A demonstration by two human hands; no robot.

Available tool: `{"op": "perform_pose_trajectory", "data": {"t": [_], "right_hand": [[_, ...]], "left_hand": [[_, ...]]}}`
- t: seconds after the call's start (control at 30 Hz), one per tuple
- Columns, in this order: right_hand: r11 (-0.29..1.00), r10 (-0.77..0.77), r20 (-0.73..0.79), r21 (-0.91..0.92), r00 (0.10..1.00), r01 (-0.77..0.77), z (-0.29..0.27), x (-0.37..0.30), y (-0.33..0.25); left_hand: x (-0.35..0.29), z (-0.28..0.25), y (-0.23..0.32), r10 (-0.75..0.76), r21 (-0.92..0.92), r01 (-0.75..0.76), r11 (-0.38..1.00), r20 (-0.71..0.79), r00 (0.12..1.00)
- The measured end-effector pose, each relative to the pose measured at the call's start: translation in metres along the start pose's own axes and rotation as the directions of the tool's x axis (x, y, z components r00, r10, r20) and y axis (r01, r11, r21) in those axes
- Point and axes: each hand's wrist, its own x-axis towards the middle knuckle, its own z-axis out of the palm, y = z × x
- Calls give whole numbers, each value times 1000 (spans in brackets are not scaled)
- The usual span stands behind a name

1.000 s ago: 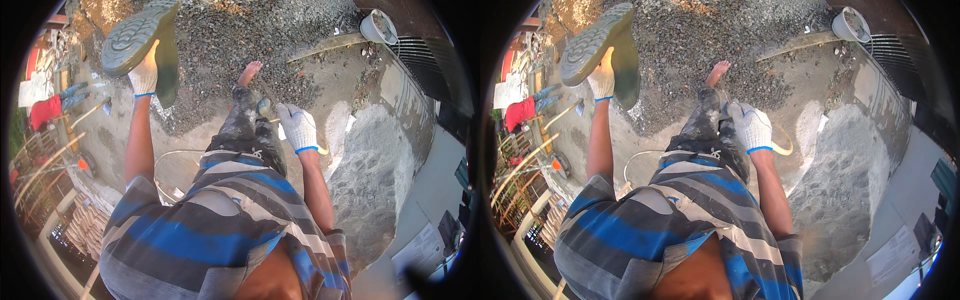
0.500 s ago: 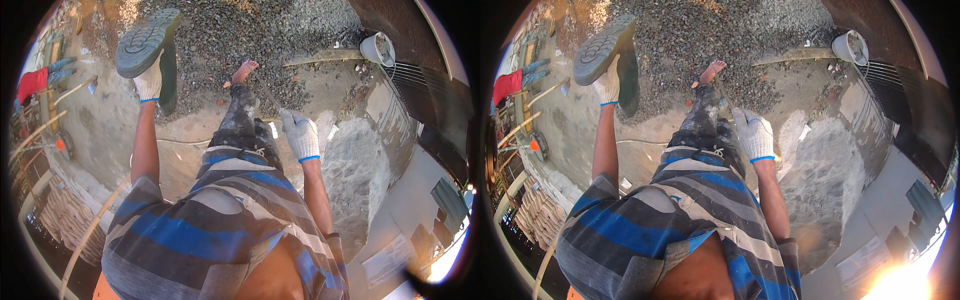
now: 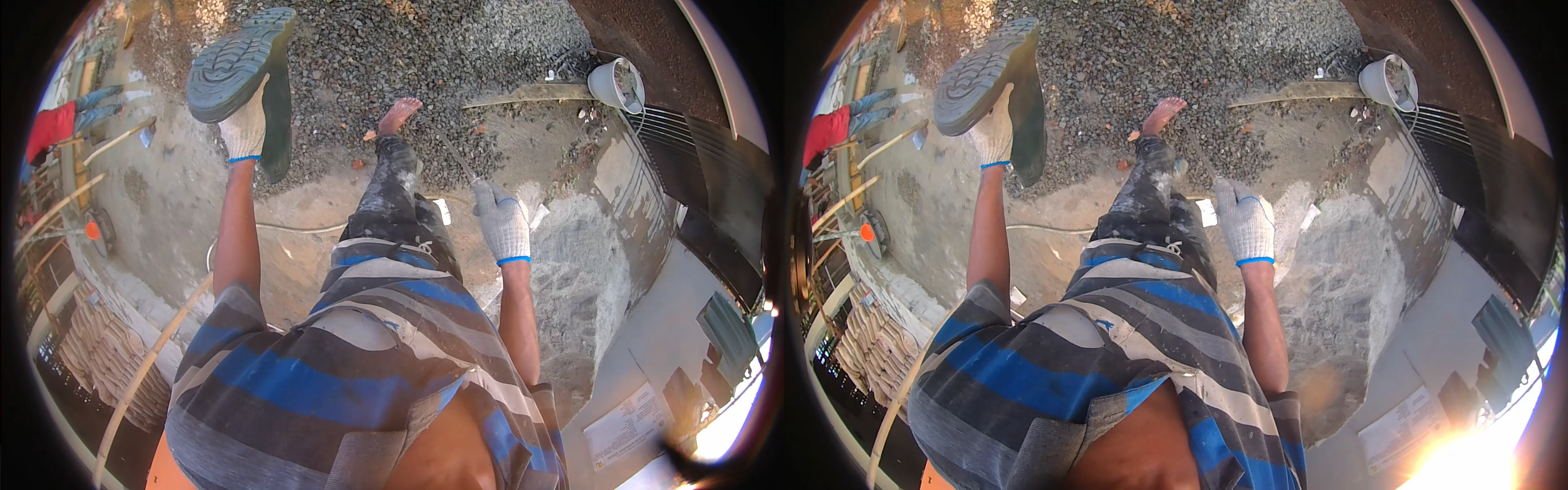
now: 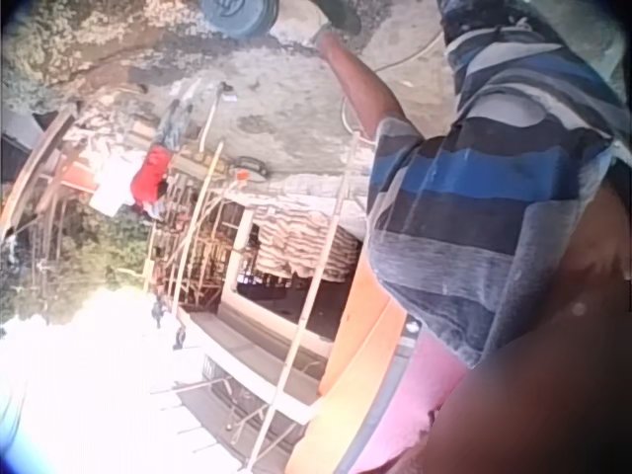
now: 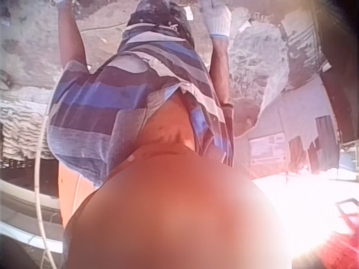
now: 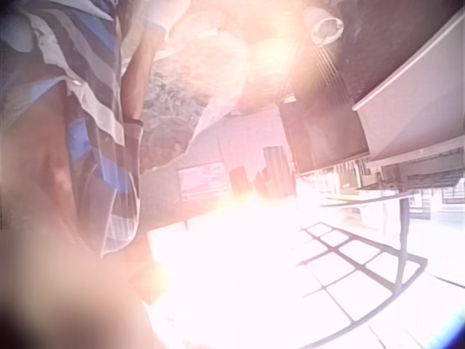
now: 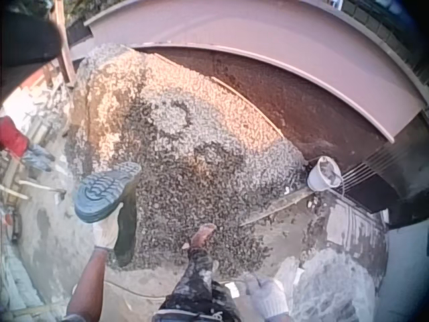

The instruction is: The person repeatedly rinses a pair of rubber boots using a handheld hose, scrubbing the exterior and interior surfaces. The person then puts on the boots and continues to spray water on the gravel ground.

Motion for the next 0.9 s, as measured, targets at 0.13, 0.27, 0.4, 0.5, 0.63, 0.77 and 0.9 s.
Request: {"op": "perform_pose_trajectory", "data": {"t": [0.13, 0.27, 0.4, 0.5, 0.63, 0.77, 0.9], "right_hand": [[1000, 5, -8, -12, 1000, -5, 0, 2, 2], [999, 39, 5, -15, 999, -39, -4, 4, 5], [998, 51, 12, -36, 999, -50, -5, 5, 7], [998, 50, 10, -40, 999, -50, -5, 5, 11], [997, 47, 15, -56, 999, -46, -6, 5, 15], [997, 51, 19, -61, 998, -50, -7, 1, 17], [998, 60, 104, -33, 993, -57, -15, -10, 5]], "left_hand": [[0, 3, -9, 37, 39, -38, 999, 27, 999], [-2, 6, -23, 88, 149, -101, 984, 91, 992], [-6, 12, -43, 30, 224, -69, 972, 172, 985], [-7, 14, -44, 24, 251, -73, 965, 193, 981], [-6, 14, -41, 31, 248, -83, 965, 204, 979], [-12, 13, -34, 24, 98, -36, 995, 123, 992], [-17, 5, -24, 59, -64, -58, 996, 18, 998]]}}
